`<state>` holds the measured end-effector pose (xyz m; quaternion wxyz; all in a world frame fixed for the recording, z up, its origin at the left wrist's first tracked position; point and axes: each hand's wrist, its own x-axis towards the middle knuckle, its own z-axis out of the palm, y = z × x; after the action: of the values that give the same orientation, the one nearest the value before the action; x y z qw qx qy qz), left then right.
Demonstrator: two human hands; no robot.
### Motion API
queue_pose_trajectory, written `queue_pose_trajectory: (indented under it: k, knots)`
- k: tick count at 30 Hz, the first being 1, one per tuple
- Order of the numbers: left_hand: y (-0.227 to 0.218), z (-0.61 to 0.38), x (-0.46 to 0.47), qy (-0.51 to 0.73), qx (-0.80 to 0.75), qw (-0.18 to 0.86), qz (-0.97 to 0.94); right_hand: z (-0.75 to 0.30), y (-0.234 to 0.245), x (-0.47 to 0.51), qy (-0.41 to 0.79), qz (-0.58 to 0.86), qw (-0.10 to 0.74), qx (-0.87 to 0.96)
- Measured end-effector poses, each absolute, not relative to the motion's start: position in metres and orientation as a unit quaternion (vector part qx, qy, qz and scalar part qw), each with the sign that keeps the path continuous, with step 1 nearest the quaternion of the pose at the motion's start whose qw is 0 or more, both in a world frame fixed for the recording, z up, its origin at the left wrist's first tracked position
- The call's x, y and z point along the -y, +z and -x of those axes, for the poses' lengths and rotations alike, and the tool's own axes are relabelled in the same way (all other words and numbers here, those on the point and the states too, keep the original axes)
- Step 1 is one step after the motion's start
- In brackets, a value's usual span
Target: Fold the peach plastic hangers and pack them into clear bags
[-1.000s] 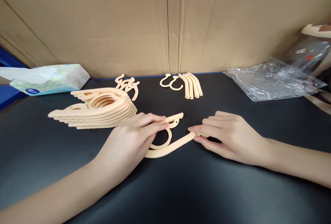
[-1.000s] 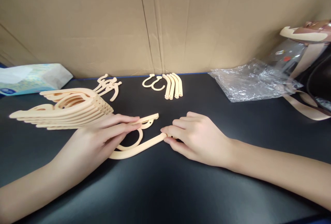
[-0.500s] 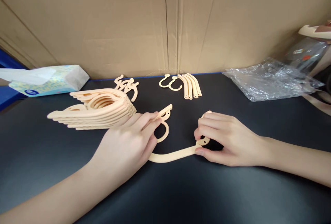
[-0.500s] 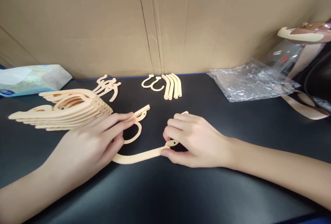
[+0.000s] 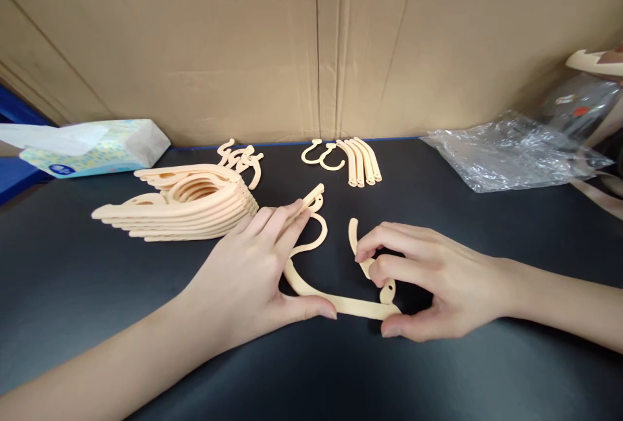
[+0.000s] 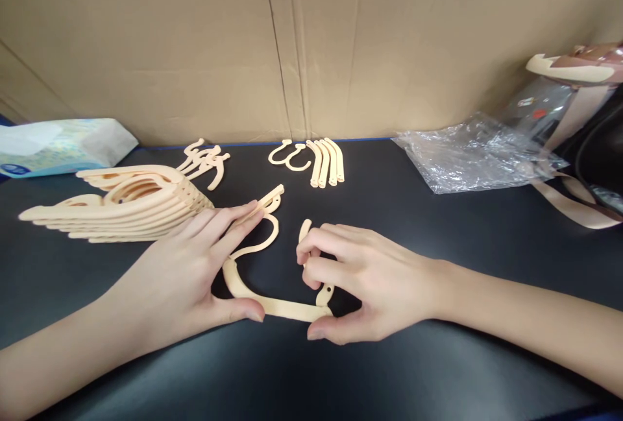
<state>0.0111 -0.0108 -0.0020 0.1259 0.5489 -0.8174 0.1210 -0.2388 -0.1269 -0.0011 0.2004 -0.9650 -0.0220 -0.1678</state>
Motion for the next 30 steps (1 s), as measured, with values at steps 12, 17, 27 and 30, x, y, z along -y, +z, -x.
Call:
queue_pose_trajectory:
  k: [12,17,27,30]
  knots:
    - [-0.0017,-0.0093,0.0116,0.127,0.816,0.128,-0.55,0.2377,-0.001,0.1226,-0.206,0.956,0.2,0.063]
    - [-0.001,-0.0076,0.0112,0.125,0.808,0.119,-0.563,0.2397,-0.0034,0.1238,-0.218,0.951,0.201,0.083]
    - [-0.0021,-0.0086,0.0116,0.107,0.803,0.127,-0.572,0.2423,-0.0015,0.1196,-0.216,0.955,0.171,0.112]
    - [-0.0021,-0.0093,0.0114,0.113,0.808,0.123,-0.565,0.2403,0.0002,0.1199,-0.213,0.958,0.161,0.101]
